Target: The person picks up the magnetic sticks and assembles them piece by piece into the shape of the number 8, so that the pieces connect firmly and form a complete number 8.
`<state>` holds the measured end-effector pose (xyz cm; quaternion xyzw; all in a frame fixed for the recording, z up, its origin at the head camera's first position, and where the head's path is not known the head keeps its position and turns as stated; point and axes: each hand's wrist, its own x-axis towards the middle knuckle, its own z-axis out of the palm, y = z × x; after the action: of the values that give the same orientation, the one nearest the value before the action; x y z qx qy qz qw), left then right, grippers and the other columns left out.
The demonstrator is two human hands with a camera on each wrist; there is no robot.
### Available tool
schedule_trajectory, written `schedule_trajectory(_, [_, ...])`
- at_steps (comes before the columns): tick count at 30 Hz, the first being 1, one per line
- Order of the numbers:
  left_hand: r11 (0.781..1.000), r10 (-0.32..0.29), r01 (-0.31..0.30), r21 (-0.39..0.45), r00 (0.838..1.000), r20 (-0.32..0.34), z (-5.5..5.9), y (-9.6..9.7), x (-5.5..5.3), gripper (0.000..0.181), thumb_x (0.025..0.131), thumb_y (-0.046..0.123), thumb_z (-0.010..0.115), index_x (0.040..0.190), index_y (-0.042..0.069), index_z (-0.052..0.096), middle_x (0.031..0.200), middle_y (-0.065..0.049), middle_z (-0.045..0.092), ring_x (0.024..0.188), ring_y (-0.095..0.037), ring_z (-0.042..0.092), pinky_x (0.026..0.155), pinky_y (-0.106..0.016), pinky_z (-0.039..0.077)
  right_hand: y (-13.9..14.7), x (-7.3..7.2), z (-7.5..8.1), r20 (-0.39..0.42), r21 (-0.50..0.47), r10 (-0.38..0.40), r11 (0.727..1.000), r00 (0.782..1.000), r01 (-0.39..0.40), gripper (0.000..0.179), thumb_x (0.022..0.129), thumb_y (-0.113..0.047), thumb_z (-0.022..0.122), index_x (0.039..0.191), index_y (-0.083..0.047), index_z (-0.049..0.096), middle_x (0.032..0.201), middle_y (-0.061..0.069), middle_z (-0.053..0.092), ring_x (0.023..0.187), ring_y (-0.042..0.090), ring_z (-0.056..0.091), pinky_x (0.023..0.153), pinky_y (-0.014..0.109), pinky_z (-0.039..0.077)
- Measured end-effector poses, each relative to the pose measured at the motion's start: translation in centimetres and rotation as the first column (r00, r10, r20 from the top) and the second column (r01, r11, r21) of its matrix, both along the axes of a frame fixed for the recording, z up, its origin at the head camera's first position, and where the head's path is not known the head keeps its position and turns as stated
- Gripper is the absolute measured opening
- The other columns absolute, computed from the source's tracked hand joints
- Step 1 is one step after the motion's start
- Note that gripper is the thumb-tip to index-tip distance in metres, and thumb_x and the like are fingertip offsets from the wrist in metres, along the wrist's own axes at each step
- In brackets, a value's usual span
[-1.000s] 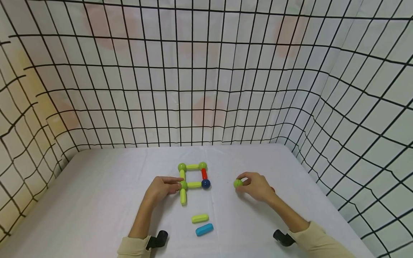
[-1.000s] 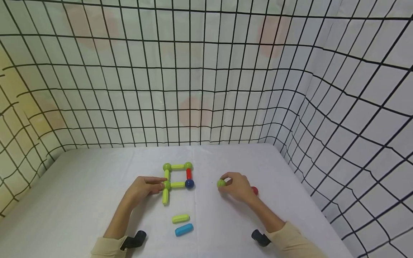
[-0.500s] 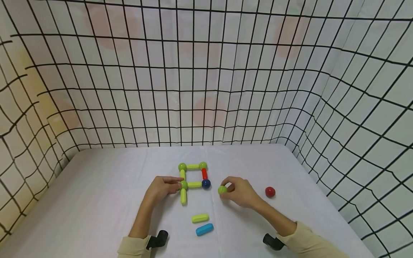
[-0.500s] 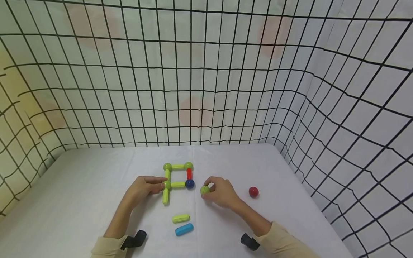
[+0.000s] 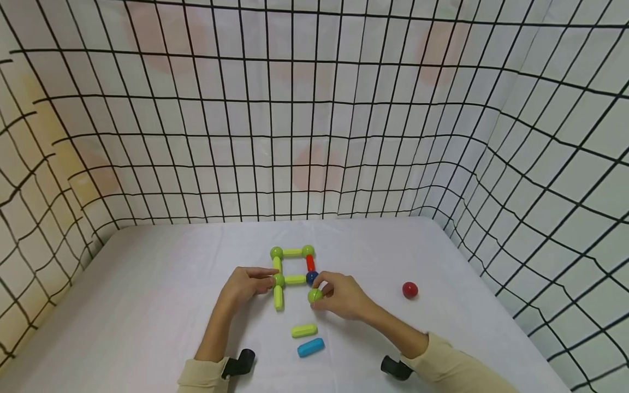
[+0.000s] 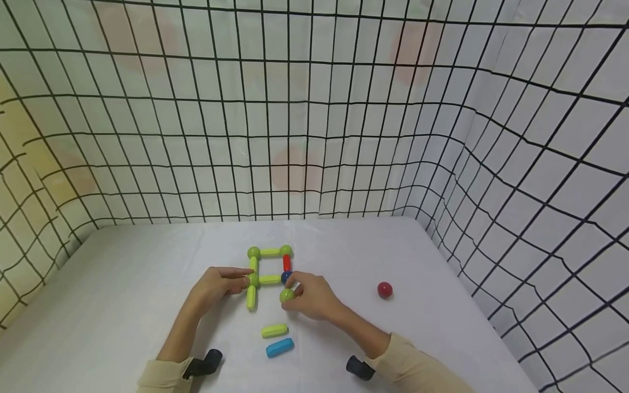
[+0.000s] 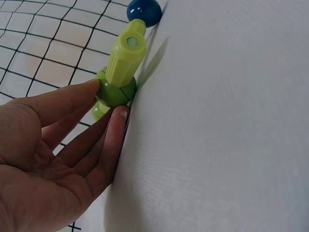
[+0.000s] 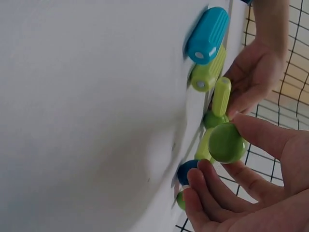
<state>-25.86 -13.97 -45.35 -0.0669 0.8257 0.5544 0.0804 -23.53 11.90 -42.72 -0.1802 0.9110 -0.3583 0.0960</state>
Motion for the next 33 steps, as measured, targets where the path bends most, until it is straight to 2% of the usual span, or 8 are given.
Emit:
schedule_trajectory(6, [1.000, 0.005, -0.004, -0.026, 1.000, 0.015, 0.1, -0.2, 0.0, 0.023, 0.090, 0.023, 0.075, 0.112, 0.020, 0.080, 0.106, -0.001, 0.078, 0.086, -0.012, 0.068, 0.075, -0.026, 0.048, -1.6, 0.3, 0.1, -0.009, -0.021, 0.049, 0.999, 0.999, -0.049, 0.026, 0.084, -0.021, 0.081, 0.106, -0.017, 0.067, 0.095, 0.000, 0.074, 0.088, 0.015, 0.065, 0.074, 0.030, 0.055])
schedule_trajectory(14, [0.999, -0.005, 0.005, -0.031, 1.000, -0.010, 0.0, -0.3, 0.0, 0.023, 0.090, 0.023, 0.074, 0.112, 0.019, 0.080, 0.104, -0.001, 0.079, 0.086, -0.013, 0.068, 0.075, -0.027, 0.046, -3.7, 1.1, 0.5, -0.002, -0.023, 0.104, 0.994, 0.995, -0.104, 0.028, 0.083, -0.020, 0.081, 0.108, -0.016, 0.068, 0.095, 0.001, 0.075, 0.086, 0.012, 0.067, 0.072, 0.025, 0.055])
schedule_trajectory(18, [1.000, -0.012, 0.012, -0.020, 1.000, -0.021, 0.0, -0.3, 0.0, 0.023, 0.090, 0.022, 0.075, 0.112, 0.018, 0.080, 0.104, -0.002, 0.079, 0.086, -0.013, 0.068, 0.076, -0.026, 0.047, -4.7, 1.5, 0.4, 0.011, -0.038, 0.140, 0.990, 0.990, -0.139, 0.028, 0.083, -0.018, 0.081, 0.108, -0.017, 0.068, 0.094, 0.001, 0.075, 0.083, 0.008, 0.067, 0.068, 0.021, 0.053])
schedule_trajectory(24, [1.000, -0.009, 0.009, -0.015, 1.000, -0.024, 0.0, -0.2, -0.1, 0.023, 0.089, 0.021, 0.075, 0.111, 0.018, 0.080, 0.105, -0.002, 0.079, 0.087, -0.013, 0.070, 0.076, -0.026, 0.047, -6.0, 2.0, -0.1, -0.002, -0.044, 0.190, 0.981, 0.982, -0.190, 0.028, 0.082, -0.016, 0.082, 0.107, -0.017, 0.068, 0.094, -0.002, 0.074, 0.080, 0.003, 0.064, 0.070, 0.019, 0.051])
schedule_trajectory(33, [1.000, -0.010, 0.010, -0.025, 1.000, -0.015, 0.0, -0.2, 0.0, 0.025, 0.088, 0.022, 0.075, 0.112, 0.017, 0.079, 0.107, -0.003, 0.078, 0.087, -0.014, 0.070, 0.076, -0.025, 0.046, -6.6, 2.4, -0.4, 0.051, -0.003, 0.191, 0.982, 0.980, -0.191, 0.025, 0.084, -0.017, 0.081, 0.105, -0.020, 0.067, 0.087, -0.005, 0.074, 0.073, 0.000, 0.060, 0.066, 0.019, 0.050])
